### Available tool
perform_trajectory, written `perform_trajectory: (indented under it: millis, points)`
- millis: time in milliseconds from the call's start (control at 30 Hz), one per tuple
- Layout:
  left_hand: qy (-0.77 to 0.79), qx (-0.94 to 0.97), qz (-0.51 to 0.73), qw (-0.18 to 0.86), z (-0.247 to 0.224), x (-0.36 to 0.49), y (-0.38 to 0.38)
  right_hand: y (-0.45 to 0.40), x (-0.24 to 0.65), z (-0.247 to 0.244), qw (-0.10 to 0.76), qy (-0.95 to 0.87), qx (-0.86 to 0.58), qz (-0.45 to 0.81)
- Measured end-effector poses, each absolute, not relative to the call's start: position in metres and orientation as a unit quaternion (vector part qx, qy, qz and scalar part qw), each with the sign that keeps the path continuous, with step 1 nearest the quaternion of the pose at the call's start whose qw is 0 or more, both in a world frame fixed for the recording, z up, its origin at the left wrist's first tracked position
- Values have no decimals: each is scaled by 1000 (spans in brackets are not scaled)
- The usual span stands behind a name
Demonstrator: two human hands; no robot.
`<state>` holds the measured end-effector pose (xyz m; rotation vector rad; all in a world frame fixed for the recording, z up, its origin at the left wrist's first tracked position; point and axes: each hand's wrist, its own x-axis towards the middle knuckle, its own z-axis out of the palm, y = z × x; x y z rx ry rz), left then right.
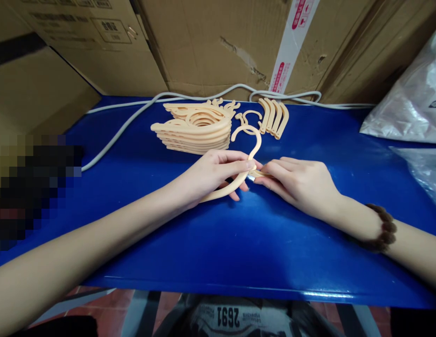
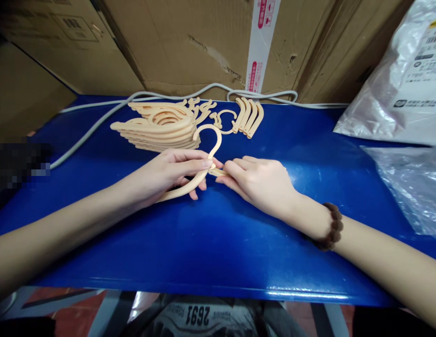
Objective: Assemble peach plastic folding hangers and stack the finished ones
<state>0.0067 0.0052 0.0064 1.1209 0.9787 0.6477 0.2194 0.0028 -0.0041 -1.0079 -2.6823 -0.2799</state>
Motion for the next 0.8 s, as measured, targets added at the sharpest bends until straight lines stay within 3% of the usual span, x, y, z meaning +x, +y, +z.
perform_trajectory:
  millis: [800]
  points:
    - [443, 560, 282, 641, 4, 8, 4, 2, 221, -5, 142, -926, -339, -87]
